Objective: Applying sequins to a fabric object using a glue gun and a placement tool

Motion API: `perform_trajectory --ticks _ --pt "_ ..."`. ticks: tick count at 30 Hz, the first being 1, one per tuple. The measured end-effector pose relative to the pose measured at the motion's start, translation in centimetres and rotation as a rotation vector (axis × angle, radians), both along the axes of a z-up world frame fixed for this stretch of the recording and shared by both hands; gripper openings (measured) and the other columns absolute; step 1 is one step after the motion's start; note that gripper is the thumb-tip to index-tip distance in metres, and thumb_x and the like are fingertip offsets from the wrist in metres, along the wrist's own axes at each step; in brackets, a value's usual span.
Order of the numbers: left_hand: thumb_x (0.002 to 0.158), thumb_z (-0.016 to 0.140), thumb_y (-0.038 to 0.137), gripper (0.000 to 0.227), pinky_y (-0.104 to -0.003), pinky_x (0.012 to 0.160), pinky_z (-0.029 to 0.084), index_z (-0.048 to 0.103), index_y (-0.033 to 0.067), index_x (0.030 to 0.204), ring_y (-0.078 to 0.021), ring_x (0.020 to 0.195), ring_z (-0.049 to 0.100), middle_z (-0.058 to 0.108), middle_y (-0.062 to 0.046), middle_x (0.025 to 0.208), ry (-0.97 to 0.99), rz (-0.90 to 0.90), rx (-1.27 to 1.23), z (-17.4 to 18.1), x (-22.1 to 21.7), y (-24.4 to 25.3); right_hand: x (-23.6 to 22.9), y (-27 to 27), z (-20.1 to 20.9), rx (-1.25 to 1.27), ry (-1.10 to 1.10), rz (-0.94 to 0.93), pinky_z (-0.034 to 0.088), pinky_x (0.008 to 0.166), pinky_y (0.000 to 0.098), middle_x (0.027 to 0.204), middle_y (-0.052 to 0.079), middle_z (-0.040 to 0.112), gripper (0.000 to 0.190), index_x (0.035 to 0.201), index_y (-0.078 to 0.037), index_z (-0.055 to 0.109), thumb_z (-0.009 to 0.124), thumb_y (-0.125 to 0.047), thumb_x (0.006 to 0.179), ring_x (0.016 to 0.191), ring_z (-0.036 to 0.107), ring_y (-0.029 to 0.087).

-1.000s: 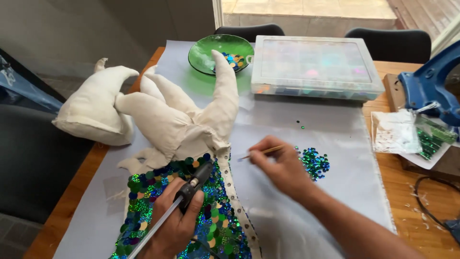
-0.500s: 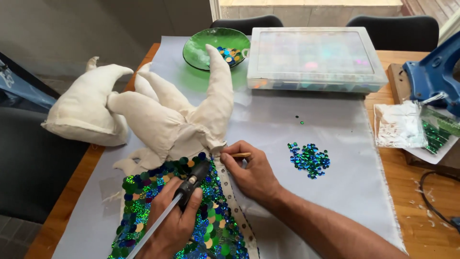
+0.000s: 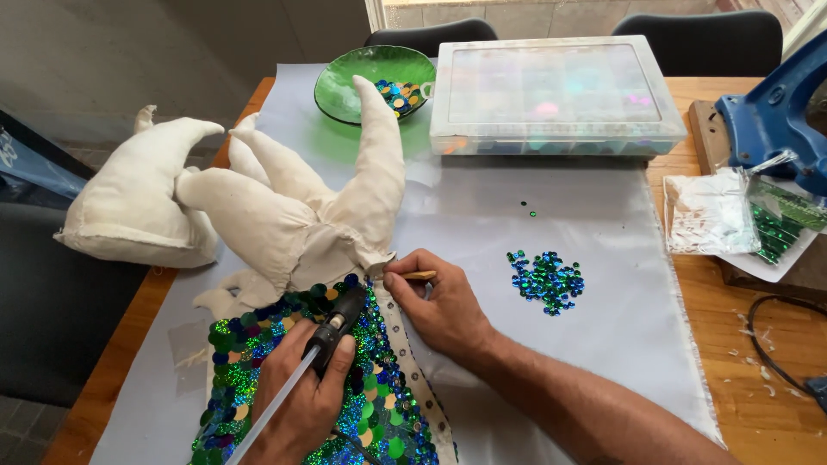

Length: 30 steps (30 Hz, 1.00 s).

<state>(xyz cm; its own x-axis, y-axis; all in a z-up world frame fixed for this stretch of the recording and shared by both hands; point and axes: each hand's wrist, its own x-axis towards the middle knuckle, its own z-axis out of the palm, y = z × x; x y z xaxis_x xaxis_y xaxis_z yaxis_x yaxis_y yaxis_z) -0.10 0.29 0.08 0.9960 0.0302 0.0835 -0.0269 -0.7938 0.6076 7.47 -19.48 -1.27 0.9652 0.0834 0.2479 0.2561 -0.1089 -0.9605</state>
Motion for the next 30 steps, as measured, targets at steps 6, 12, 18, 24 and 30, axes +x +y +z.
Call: perform_trajectory --ticks 6,12,18,24,30 --pt "0.098 0.052 0.051 0.044 -0.037 0.062 0.047 0.064 0.0121 0.081 -0.0199 0.068 0.059 0.056 -0.002 0.077 -0.021 -0.015 -0.033 -0.1 -0.3 0.3 -0.1 0.1 0.3 0.002 -0.047 0.029 0.055 0.071 0.0244 0.093 0.005 0.079 0.008 0.093 -0.007 0.073 0.069 -0.015 0.093 0.079 0.068 0.011" --pt "0.098 0.055 0.046 0.041 -0.036 0.058 0.043 0.062 0.0105 0.077 -0.02 0.063 0.055 0.054 -0.003 0.077 -0.108 -0.022 -0.114 0.1 -0.9 0.7 -0.1 0.3 0.2 -0.048 -0.052 0.037 0.053 0.068 0.0244 0.089 0.002 0.079 0.007 0.093 -0.009 0.075 0.07 -0.015 0.092 0.074 0.064 0.009" --pt "0.099 0.055 0.04 0.037 -0.037 0.056 0.041 0.061 0.0106 0.077 -0.0197 0.062 0.052 0.053 -0.003 0.075 -0.211 -0.039 -0.136 0.3 -1.0 0.7 0.0 0.4 0.2 -0.048 -0.063 0.079 0.062 0.077 0.0244 0.093 0.006 0.08 0.009 0.097 -0.007 0.076 0.07 -0.014 0.093 0.083 0.074 0.013" --pt "0.098 0.055 0.041 0.037 -0.037 0.059 0.044 0.073 0.0117 0.086 -0.0214 0.064 0.056 0.057 -0.004 0.078 -0.208 -0.02 -0.173 0.3 -1.0 0.9 -0.2 0.3 0.1 -0.036 -0.153 0.025 0.047 0.062 0.0253 0.08 0.001 0.073 0.005 0.092 -0.008 0.074 0.07 -0.011 0.093 0.068 0.058 0.01" --pt "0.098 0.053 0.041 0.037 -0.038 0.058 0.043 0.072 0.012 0.086 -0.0216 0.063 0.056 0.056 -0.004 0.078 -0.229 -0.031 -0.161 0.2 -1.0 0.9 -0.4 0.3 0.6 -0.057 -0.098 0.025 0.055 0.072 0.024 0.089 0.003 0.079 0.008 0.094 -0.008 0.077 0.072 -0.013 0.091 0.079 0.069 0.011"
